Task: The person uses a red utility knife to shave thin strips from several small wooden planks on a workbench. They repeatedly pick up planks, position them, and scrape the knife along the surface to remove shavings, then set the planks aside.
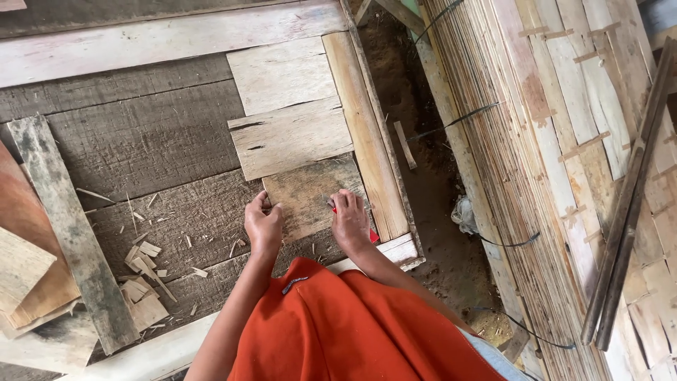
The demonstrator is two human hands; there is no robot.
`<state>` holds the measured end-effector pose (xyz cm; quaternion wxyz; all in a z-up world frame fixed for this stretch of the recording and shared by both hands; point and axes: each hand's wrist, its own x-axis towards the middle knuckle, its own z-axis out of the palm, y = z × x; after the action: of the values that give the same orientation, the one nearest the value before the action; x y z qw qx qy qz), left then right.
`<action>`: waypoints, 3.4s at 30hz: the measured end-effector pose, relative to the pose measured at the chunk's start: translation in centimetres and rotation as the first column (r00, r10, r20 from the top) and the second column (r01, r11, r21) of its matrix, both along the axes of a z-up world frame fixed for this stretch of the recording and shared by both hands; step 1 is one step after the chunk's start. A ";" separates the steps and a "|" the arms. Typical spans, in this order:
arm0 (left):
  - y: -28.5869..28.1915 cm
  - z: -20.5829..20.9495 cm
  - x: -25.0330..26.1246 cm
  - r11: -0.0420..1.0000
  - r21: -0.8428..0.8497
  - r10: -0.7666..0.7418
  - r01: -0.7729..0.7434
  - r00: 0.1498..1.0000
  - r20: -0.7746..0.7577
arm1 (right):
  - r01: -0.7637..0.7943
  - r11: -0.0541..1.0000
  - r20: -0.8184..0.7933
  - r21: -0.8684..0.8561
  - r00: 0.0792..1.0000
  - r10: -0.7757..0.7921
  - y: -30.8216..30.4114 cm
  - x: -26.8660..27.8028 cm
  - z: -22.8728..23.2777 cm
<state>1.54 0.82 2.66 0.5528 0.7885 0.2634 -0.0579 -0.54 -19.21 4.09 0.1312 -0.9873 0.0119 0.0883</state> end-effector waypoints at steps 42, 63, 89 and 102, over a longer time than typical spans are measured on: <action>1.9 0.0 -0.5 0.919 0.245 -0.326 0.310 0.945 0.028 | 0.048 0.995 -0.097 -0.087 0.994 -0.056 -1.5 1.8 -1.8; 4.3 -0.8 4.6 0.782 0.570 -0.356 0.250 0.931 0.081 | 0.094 0.993 -0.105 -0.073 0.989 -0.101 -1.4 3.5 -0.4; 4.3 -2.5 7.6 0.496 0.855 -0.505 0.150 0.851 0.143 | 0.109 0.985 -0.229 -0.134 0.964 -0.138 0.4 15.2 -0.3; 4.2 -2.9 7.6 0.483 0.873 -0.487 0.066 0.849 0.205 | 0.097 0.989 -0.217 -0.112 0.969 -0.119 -0.1 15.0 -0.9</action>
<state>9.13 5.00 -0.22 0.1293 0.9788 -0.0046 0.1591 14.48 -19.31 3.15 0.0837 -0.9744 0.0848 0.1905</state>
